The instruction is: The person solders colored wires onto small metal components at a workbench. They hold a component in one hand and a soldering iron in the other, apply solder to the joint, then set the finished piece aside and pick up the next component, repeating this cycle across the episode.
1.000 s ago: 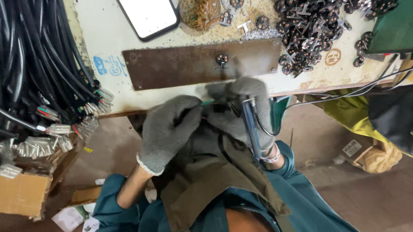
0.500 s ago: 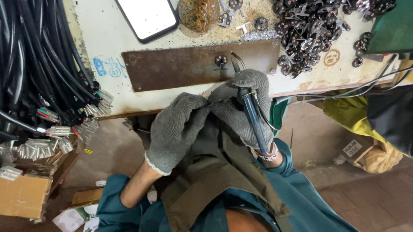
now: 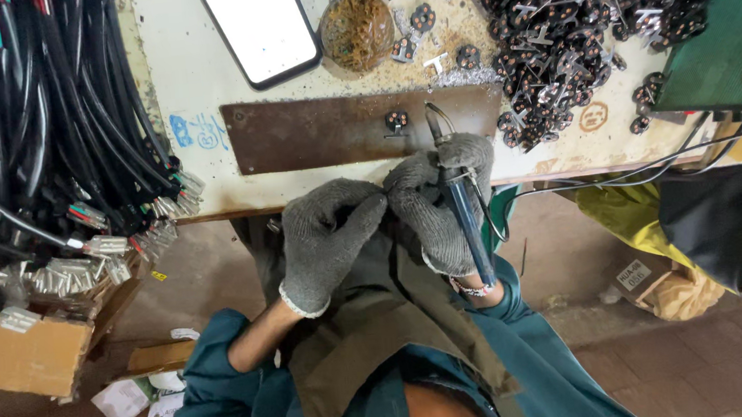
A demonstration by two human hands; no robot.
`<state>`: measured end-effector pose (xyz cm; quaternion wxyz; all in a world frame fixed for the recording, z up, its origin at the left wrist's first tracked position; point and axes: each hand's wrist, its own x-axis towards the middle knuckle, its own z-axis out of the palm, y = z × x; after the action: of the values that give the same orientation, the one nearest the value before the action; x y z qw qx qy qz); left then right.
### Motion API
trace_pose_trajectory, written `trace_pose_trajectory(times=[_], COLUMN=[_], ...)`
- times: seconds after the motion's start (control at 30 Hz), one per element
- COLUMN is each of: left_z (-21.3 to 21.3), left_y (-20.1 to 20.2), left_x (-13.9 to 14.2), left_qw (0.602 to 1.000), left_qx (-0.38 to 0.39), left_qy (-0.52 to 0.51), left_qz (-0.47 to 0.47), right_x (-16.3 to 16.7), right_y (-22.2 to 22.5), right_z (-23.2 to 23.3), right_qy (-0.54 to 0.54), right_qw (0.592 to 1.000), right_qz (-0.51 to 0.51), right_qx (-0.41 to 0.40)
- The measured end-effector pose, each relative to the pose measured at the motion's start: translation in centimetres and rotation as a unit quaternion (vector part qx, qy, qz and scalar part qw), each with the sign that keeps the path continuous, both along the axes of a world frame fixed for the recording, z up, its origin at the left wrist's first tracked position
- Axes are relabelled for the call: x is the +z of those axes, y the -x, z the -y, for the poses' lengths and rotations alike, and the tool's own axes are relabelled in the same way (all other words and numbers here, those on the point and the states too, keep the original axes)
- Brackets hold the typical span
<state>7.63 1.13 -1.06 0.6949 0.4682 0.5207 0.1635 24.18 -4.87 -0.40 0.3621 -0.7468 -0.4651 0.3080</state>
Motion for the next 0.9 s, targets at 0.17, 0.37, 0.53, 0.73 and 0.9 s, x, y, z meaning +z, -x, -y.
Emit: trace_pose_trajectory(times=[0.17,0.37,0.53,0.73,0.9], left_z=[-2.0,-7.8,-10.4,-9.8,-8.4], left_y=[-1.1,-1.4,-3.1,-1.8,0.5], left_x=[0.9,-0.1,-2.5,0.4,0.5], left_qw=[0.997,0.933,0.884,0.939,0.975], left_qx=[-0.037,-0.055,-0.09,-0.071,-0.133], left_qy=[-0.072,-0.344,-0.427,-0.314,-0.165], left_qz=[0.014,-0.094,-0.169,-0.116,-0.068], right_x=[-1.2,-3.7,-3.8,-3.9,-4.3], right_y=[1.0,-0.8,-0.7,-1.5,-1.6], right_z=[0.4,-1.5,-2.1,-1.8,-1.7], right_qy=[-0.016,-0.164,-0.116,-0.15,-0.123], right_qw=[0.961,0.981,0.99,0.989,0.991], right_qz=[-0.223,0.063,0.083,0.012,0.046], right_qx=[-0.163,-0.081,0.008,-0.003,0.006])
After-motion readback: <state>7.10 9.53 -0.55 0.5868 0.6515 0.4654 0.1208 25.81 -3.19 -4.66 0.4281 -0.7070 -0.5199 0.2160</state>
